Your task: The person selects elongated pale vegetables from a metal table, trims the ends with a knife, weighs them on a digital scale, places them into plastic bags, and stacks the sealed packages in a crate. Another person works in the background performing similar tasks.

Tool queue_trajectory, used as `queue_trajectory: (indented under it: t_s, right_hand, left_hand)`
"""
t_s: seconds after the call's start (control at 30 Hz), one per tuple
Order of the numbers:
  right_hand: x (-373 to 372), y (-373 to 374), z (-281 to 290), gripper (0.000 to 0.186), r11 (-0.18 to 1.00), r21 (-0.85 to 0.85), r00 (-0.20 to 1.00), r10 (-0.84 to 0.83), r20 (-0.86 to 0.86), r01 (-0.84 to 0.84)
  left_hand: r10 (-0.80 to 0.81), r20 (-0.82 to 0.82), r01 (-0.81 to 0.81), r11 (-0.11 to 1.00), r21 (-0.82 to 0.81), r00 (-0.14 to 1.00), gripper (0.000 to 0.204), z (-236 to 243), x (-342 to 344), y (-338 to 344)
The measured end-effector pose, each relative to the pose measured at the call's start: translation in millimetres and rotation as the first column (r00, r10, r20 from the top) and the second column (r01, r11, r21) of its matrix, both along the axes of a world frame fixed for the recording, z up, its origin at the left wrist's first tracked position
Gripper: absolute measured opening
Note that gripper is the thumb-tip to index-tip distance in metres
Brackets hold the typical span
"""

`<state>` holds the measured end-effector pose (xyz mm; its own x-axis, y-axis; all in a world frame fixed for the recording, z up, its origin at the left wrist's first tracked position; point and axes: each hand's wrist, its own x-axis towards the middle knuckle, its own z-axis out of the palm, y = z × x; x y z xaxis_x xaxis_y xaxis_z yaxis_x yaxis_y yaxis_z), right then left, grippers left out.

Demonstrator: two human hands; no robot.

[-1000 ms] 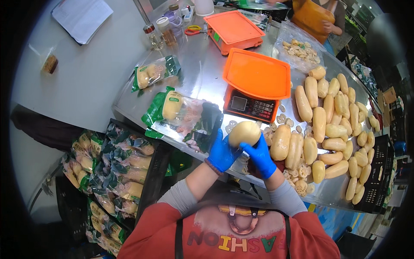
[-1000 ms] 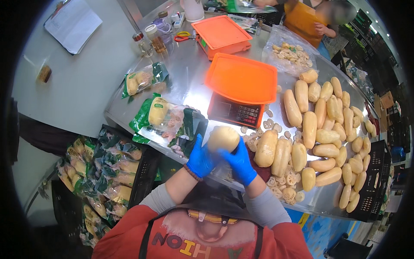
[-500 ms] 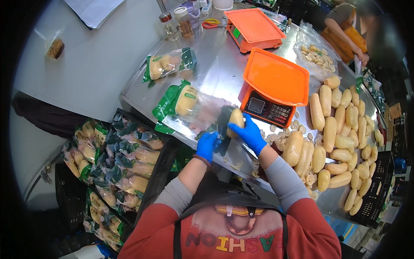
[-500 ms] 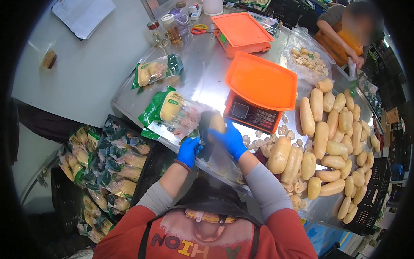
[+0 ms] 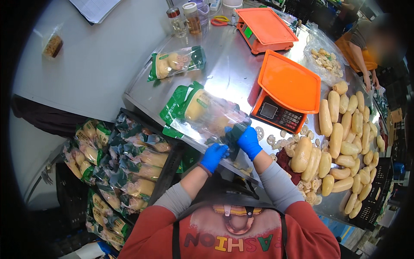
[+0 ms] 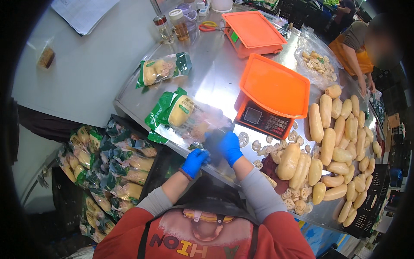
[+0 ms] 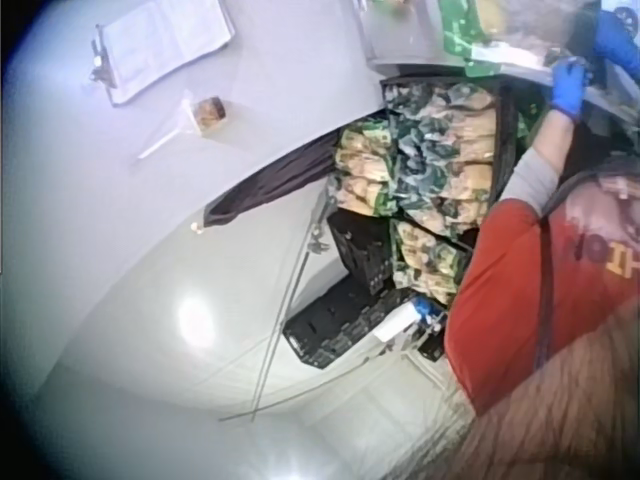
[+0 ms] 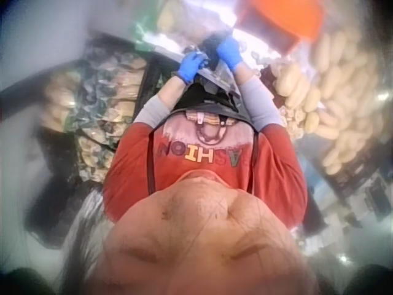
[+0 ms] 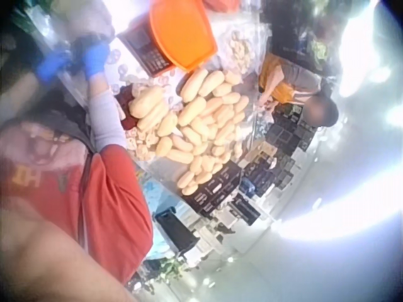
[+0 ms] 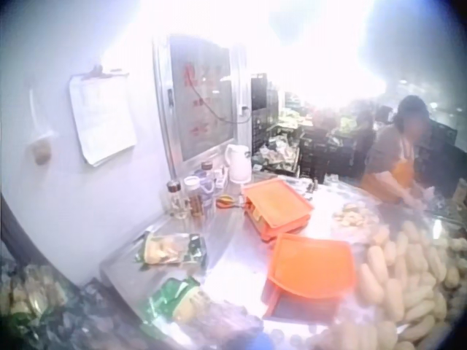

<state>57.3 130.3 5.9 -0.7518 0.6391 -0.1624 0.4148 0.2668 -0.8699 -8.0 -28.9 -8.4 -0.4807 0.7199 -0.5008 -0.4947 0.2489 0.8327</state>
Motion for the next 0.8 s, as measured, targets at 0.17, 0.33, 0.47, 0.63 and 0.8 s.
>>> queue_trajectory:
  t_s: [0.17,0.33,0.47,0.63,0.8]
  right_hand:
    - [-7,-14,-18,0.011,0.985,-0.166,0.969,-0.095,-0.230,0.057]
    - [-12,-27,42,0.015,0.815,0.482,0.947,0.265,0.183,-0.322]
    - [-26,-29,-12,0.033,0.956,0.260,0.967,0.186,-0.174,-0.137]
    - [-59,-31,71,0.042,0.618,0.692,0.928,0.232,0.291,-0.372]
    - [-59,-16,33,0.043,0.741,0.533,0.911,0.293,0.289,-0.407]
  left_hand:
    - [-0.042,0.070,0.041,0.999,0.018,0.997,0.021,5,-6,5]
    - [-0.083,0.120,0.074,0.994,0.082,0.989,0.023,-5,-13,-5]
    - [-0.070,0.097,0.062,0.994,0.085,0.993,0.025,-6,-12,0]
    - [-0.064,0.185,0.055,0.997,0.054,0.981,0.026,-9,-20,-4]
    - [-0.215,-0.093,0.217,0.976,0.012,0.972,0.019,15,-32,-3]
